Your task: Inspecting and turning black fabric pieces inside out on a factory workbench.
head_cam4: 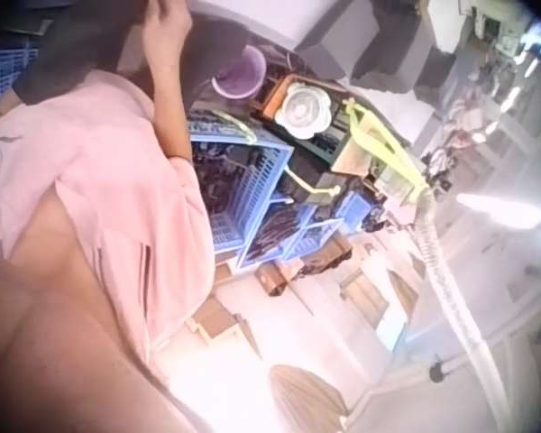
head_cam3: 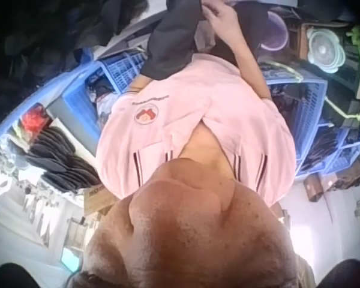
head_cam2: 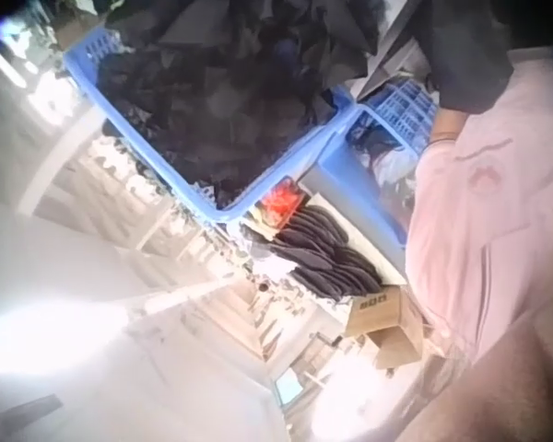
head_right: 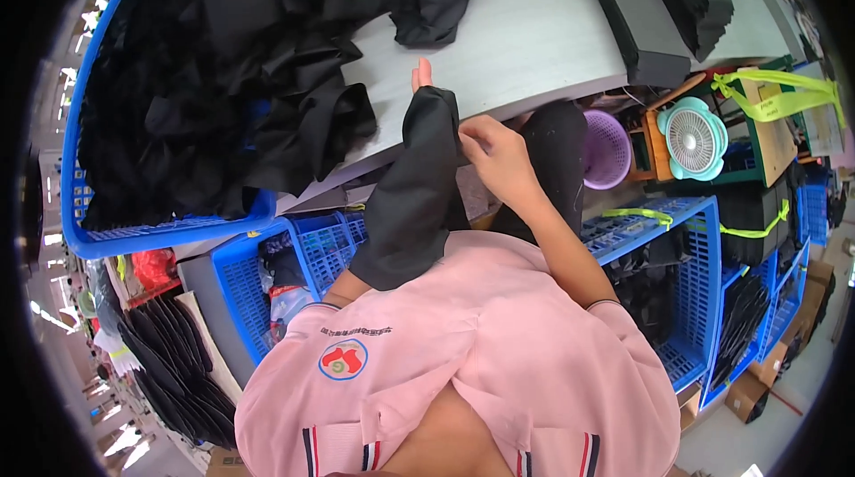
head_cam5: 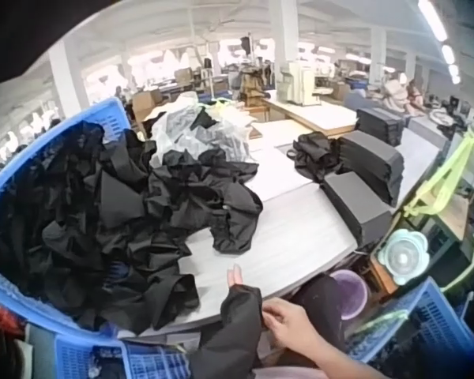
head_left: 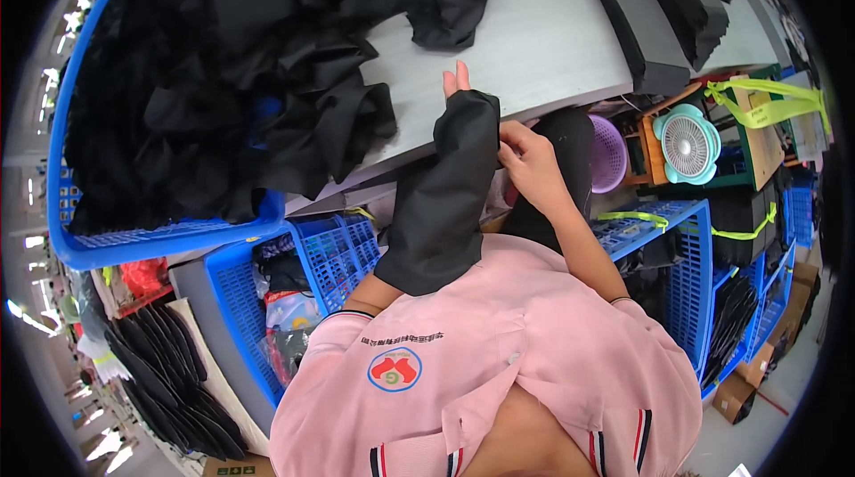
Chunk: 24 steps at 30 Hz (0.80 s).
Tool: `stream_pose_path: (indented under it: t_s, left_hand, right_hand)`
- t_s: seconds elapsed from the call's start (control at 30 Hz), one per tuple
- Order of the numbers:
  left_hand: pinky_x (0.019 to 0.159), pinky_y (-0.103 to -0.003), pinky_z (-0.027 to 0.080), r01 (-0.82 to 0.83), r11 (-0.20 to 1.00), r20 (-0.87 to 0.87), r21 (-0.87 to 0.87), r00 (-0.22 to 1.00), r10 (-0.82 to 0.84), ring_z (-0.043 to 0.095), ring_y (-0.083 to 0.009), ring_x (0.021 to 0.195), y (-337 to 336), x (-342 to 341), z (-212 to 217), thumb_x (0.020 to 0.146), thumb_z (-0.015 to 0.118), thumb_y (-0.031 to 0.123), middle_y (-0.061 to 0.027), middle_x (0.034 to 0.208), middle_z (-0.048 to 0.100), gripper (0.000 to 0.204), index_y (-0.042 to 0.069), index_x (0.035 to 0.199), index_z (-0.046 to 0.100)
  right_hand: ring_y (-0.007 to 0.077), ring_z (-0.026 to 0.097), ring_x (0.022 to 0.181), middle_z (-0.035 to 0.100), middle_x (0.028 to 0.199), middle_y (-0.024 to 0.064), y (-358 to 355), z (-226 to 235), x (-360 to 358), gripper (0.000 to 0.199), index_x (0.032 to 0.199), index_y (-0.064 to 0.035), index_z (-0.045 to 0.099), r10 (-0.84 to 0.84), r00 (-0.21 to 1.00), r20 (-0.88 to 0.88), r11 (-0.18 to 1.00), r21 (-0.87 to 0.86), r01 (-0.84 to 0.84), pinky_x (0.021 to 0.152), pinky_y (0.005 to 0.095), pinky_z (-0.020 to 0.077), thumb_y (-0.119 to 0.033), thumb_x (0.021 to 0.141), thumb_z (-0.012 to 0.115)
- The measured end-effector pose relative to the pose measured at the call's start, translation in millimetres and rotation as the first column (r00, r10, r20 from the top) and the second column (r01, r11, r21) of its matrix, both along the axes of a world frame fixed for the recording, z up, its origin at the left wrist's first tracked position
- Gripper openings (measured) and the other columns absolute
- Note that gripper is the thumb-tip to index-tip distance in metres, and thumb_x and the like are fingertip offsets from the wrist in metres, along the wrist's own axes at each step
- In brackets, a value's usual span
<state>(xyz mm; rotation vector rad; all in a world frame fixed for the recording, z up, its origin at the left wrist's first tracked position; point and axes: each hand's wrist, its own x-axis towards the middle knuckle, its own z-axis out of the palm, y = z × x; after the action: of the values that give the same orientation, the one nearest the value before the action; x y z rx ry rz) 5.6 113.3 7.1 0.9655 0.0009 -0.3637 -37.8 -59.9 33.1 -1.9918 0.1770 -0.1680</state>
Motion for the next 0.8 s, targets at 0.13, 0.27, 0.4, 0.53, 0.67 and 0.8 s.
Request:
stream_pose_path:
  t_s: [0.13, 0.27, 0.4, 0.53, 0.67, 0.8]
  left_hand:
    - [0.118, -0.044, 0.022, -0.009, 1.0, 0.02, -0.011, 1.0, 0.009, 0.025, -0.0204, 0.148, 29, -14, -13, 0.103, 0.04, 0.049, -0.0053, 0.163, 0.023, 0.068, 0.014, 0.159, 0.022]
    - [0.117, -0.043, 0.024, -0.013, 1.0, 0.021, -0.019, 1.0, 0.013, 0.027, -0.0205, 0.147, 38, -18, -30, 0.103, 0.041, 0.047, -0.0056, 0.162, 0.025, 0.067, 0.013, 0.158, 0.023]
    - [0.117, -0.042, 0.025, -0.002, 1.0, 0.033, -0.016, 0.999, 0.003, 0.028, -0.0207, 0.146, 46, -27, -44, 0.103, 0.042, 0.046, -0.006, 0.162, 0.026, 0.066, 0.012, 0.158, 0.024]
    - [0.116, -0.042, 0.026, -0.003, 1.0, 0.046, 0.002, 0.999, 0.003, 0.029, -0.0208, 0.145, 54, -31, -61, 0.104, 0.043, 0.044, -0.0064, 0.161, 0.028, 0.065, 0.011, 0.157, 0.025]
    - [0.116, -0.041, 0.028, 0.024, 1.0, 0.049, 0.006, 0.998, -0.024, 0.031, -0.021, 0.145, 44, -3, -80, 0.104, 0.043, 0.043, -0.0067, 0.16, 0.029, 0.064, 0.011, 0.156, 0.027]
    - [0.115, -0.04, 0.029, 0.107, 0.994, 0.057, -0.01, 0.993, -0.106, 0.032, -0.0211, 0.144, -8, 12, -102, 0.104, 0.044, 0.041, -0.0071, 0.159, 0.031, 0.063, 0.01, 0.156, 0.028]
  right_hand:
    - [0.0192, 0.065, 0.095, 0.069, 0.101, 0.0108, -3, 9, -10, 0.02, 0.106, 0.0041, 0.067, 0.131, 0.991, 0.037, 0.963, 0.233, -0.136, 0.087, 0.03, 0.0497, -0.011, 0.093, 0.065]
    - [0.0192, 0.066, 0.095, 0.069, 0.1, 0.0103, -6, 8, -12, 0.018, 0.104, 0.0047, 0.067, 0.19, 0.977, 0.096, 0.955, 0.212, -0.207, 0.085, 0.0299, 0.0499, -0.009, 0.093, 0.064]
    - [0.0156, 0.064, 0.088, 0.068, 0.095, 0.0079, -4, 1, -9, 0.015, 0.1, 0.0053, 0.065, 0.114, 0.987, 0.11, 0.988, -0.121, -0.1, 0.079, 0.031, 0.0493, -0.008, 0.093, 0.063]
    - [0.0096, 0.061, 0.086, 0.067, 0.094, 0.0036, -17, 12, -15, 0.013, 0.1, -0.0003, 0.064, 0.156, 0.985, -0.07, 0.876, 0.47, -0.105, 0.077, 0.0271, 0.0469, -0.011, 0.1, 0.057]
    - [0.009, 0.059, 0.089, 0.066, 0.098, 0.0032, -30, 39, -19, 0.018, 0.107, -0.0007, 0.063, 0.047, 0.987, 0.154, 0.503, 0.85, -0.156, 0.083, 0.0251, 0.0457, -0.017, 0.102, 0.058]
    - [0.01, 0.059, 0.091, 0.068, 0.106, 0.0062, -47, 40, 16, 0.025, 0.112, -0.0003, 0.063, -0.049, 0.992, 0.118, 0.679, 0.733, -0.054, 0.085, 0.0257, 0.046, -0.022, 0.103, 0.057]
